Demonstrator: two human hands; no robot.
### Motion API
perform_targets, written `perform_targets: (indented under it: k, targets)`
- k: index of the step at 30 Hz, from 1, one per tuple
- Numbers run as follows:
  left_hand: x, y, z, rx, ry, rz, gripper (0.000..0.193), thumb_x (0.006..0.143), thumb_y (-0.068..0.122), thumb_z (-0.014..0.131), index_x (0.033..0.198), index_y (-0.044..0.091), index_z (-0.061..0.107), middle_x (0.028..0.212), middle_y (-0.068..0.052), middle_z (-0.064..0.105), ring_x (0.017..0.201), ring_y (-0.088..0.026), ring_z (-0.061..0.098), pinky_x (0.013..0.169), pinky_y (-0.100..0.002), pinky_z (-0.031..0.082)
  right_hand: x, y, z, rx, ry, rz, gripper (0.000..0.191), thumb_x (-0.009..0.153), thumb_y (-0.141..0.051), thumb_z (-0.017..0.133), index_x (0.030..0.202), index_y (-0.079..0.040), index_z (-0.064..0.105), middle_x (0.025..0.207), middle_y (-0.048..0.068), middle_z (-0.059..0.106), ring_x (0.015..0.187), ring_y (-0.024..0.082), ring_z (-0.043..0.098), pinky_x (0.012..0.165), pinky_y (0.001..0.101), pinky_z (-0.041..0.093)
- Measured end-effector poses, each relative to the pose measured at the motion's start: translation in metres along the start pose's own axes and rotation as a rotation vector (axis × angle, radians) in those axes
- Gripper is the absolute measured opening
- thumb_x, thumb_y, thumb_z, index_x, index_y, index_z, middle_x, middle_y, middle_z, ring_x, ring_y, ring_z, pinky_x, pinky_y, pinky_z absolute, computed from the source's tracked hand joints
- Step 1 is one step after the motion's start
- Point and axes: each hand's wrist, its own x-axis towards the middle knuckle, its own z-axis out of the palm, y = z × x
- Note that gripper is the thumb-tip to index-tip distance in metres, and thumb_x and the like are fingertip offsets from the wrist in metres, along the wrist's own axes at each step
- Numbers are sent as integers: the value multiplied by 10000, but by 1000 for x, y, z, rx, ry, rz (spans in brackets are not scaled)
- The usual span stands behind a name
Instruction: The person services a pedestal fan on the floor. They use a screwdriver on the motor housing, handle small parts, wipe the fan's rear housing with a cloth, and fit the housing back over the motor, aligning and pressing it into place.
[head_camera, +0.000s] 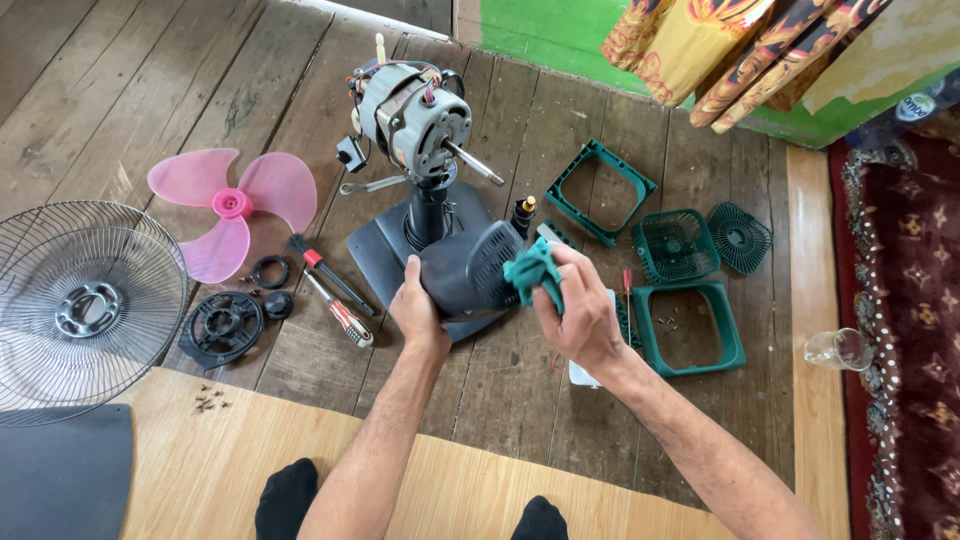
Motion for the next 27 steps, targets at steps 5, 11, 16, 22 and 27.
perform_targets:
  k: [5, 11, 16, 22, 27]
  targets:
    - [-15, -5, 18, -135, 18, -191, 479, 918, 463, 678, 1112, 25, 694, 1066, -91, 725, 890, -220, 704, 797, -411, 579, -10, -16, 14, -64, -16, -179, 338, 897, -111, 688, 1125, -6, 463, 1387, 280, 511, 1435, 481, 445, 1223, 621, 331]
    - [-25, -26, 25, -313, -27, -372, 464, 958, 461, 627, 1228, 84, 639, 1190, -47, 712, 1021, -221, 719, 893, -436, 598, 9, 8, 16, -105, 151, -30, 317, 990, -142, 651, 1226, 13, 505, 1405, 254, 525, 1450, 455, 445, 1229, 580, 313]
    - [-14, -36, 21, -511, -311, -390, 459, 1017, 467, 469, 1260, 123, 651, 1284, -40, 702, 1118, -250, 715, 1004, -452, 577, 12, 18, 8, -76, 166, 56, 121, 1035, -81, 637, 1148, -50, 607, 1259, 153, 605, 1206, 383, 589, 1051, 465, 488]
    - [-9, -44, 31, -620, -512, -449, 497, 1040, 436, 421, 1257, 52, 651, 1253, -123, 716, 1129, -321, 682, 1047, -472, 536, -22, -2, 45, -72, 9, -66, 252, 932, -184, 721, 979, -28, 529, 1008, 151, 516, 946, 330, 521, 857, 456, 463]
    - [-14, -27, 36, -603, -483, -456, 529, 981, 466, 442, 1242, 63, 664, 1254, -111, 712, 1118, -320, 682, 1024, -472, 540, -29, 7, 51, -79, -9, -10, 226, 897, -176, 710, 960, -35, 545, 1007, 149, 552, 945, 326, 536, 829, 456, 437]
